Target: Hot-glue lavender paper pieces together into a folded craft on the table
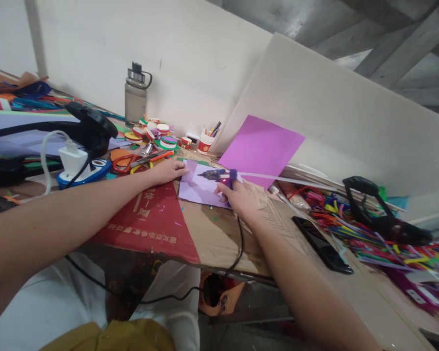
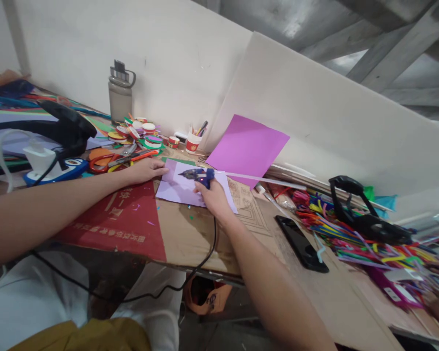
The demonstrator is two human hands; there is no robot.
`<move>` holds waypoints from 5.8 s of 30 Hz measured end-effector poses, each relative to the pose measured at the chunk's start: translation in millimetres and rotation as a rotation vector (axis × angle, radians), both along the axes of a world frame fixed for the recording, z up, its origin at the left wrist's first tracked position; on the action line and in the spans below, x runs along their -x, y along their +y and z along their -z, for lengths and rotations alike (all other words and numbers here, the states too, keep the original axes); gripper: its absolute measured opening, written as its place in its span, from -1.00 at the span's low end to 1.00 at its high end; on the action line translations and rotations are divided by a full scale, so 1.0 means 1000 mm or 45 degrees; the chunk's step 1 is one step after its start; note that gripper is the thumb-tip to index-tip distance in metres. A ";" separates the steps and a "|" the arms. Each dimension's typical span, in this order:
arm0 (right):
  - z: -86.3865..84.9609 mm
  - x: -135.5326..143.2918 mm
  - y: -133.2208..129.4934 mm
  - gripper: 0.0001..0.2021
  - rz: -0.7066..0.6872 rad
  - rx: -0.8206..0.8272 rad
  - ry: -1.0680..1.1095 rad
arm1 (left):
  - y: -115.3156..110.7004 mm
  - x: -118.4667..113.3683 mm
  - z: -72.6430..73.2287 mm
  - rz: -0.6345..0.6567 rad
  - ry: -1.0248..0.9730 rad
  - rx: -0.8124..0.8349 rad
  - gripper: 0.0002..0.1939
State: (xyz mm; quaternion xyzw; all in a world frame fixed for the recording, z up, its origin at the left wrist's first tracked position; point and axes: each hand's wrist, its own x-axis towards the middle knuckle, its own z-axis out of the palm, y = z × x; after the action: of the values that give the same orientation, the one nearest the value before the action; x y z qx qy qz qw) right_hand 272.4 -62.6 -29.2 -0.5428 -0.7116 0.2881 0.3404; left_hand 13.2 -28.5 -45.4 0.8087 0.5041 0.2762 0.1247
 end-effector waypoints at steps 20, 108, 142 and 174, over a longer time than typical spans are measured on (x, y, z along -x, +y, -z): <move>0.030 -0.025 0.050 -0.85 0.345 0.076 0.909 | -0.012 0.004 0.000 0.602 0.430 -0.469 -0.83; 0.034 -0.027 0.056 -0.94 0.221 0.241 0.766 | -0.007 -0.001 0.005 0.661 0.448 -0.461 -0.64; 0.029 -0.024 0.050 -0.92 0.241 0.239 0.747 | -0.011 0.001 0.004 0.571 0.358 -0.441 -0.83; 0.027 -0.023 0.048 -0.86 0.247 0.219 0.652 | -0.009 0.001 0.003 0.592 0.394 -0.509 -0.90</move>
State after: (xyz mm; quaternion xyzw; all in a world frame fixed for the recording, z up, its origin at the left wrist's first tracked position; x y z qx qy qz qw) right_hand 295.3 -15.0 -56.5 -0.5447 -0.5202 0.4413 0.4878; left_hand 12.1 -37.2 -48.7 0.9427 0.2552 0.2080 -0.0546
